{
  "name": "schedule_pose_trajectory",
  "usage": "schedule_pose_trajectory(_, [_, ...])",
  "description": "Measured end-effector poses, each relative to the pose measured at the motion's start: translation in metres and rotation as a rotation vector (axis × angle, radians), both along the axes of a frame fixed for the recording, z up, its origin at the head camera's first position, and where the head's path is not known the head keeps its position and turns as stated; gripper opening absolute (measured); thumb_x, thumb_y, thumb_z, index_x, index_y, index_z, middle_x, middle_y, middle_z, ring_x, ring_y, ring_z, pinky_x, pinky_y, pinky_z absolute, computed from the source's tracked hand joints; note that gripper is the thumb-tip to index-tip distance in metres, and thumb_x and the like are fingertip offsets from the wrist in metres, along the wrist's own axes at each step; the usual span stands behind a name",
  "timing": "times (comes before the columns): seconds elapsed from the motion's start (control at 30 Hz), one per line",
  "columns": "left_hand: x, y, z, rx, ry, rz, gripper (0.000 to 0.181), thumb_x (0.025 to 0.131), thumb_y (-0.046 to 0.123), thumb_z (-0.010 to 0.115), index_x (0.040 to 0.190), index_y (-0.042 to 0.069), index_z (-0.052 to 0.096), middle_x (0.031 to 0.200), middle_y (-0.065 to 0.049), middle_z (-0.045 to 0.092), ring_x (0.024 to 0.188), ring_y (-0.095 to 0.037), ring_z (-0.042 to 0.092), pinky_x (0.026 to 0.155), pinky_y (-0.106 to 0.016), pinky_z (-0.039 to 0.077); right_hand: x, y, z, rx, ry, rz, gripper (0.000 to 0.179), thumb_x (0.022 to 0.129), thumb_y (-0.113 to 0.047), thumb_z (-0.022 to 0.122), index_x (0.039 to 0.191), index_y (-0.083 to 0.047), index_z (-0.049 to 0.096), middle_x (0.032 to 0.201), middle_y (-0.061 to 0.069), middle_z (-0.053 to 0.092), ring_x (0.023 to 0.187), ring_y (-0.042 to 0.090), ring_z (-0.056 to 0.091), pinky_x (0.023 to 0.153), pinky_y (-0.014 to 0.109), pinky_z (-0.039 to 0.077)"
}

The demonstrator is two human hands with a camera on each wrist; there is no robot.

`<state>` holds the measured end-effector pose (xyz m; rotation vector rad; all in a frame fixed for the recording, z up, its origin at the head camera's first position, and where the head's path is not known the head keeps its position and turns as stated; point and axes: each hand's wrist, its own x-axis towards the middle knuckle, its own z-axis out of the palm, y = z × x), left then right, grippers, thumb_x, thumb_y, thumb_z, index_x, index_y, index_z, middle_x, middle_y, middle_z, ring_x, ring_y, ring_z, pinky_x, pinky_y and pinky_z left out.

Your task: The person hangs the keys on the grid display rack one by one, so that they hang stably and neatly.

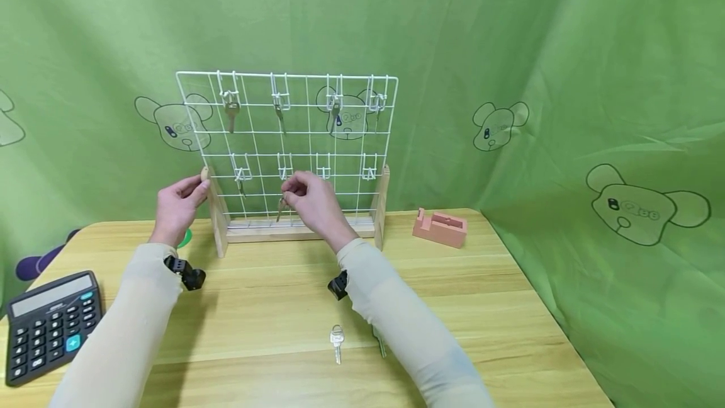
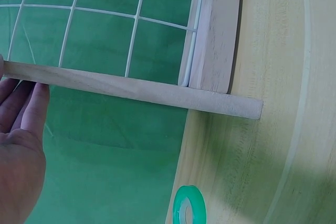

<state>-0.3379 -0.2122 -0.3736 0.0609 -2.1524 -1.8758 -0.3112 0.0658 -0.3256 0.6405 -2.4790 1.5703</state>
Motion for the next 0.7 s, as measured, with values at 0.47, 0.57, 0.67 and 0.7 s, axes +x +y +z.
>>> schedule_pose_trajectory(0.47, [0.0,-0.001,-0.002,0.004,0.007,-0.012,0.048,0.098,0.026,0.062,0.138,0.002,0.052,0.139,-0.019,0.053,0.124,-0.029,0.054,0.101,-0.027,0.047,-0.01,-0.009,0.007,-0.08,0.022,-0.111,0.013,0.088,0.004,0.067,0.101,-0.001,0.067,0.09,0.006,0.065,0.082,0.019,0.061,0.072,0.025,0.057])
schedule_pose_trajectory(0.57, [-0.001,-0.001,-0.002,0.002,0.006,-0.009,0.048,0.098,0.026,0.062,0.138,0.002,0.052,0.138,-0.019,0.053,0.124,-0.029,0.054,0.101,-0.028,0.047,-0.012,-0.01,0.008,-0.082,0.027,-0.128,0.014,0.089,0.004,0.067,0.101,-0.002,0.067,0.09,0.007,0.064,0.082,0.019,0.061,0.073,0.024,0.057])
schedule_pose_trajectory(0.67, [-0.001,-0.001,-0.002,0.003,0.001,-0.007,0.048,0.098,0.026,0.063,0.138,0.002,0.052,0.138,-0.019,0.053,0.124,-0.029,0.054,0.102,-0.028,0.047,-0.014,-0.011,0.007,-0.076,0.037,-0.141,0.014,0.088,0.005,0.067,0.102,-0.001,0.067,0.091,0.006,0.064,0.083,0.018,0.06,0.073,0.023,0.056])
schedule_pose_trajectory(0.7, [-0.001,-0.001,-0.002,0.004,-0.002,-0.006,0.048,0.098,0.025,0.062,0.138,0.002,0.052,0.138,-0.019,0.053,0.124,-0.028,0.054,0.102,-0.028,0.046,-0.015,-0.012,0.006,-0.067,0.044,-0.149,0.015,0.088,0.005,0.067,0.102,-0.001,0.067,0.09,0.005,0.064,0.083,0.018,0.061,0.073,0.022,0.056])
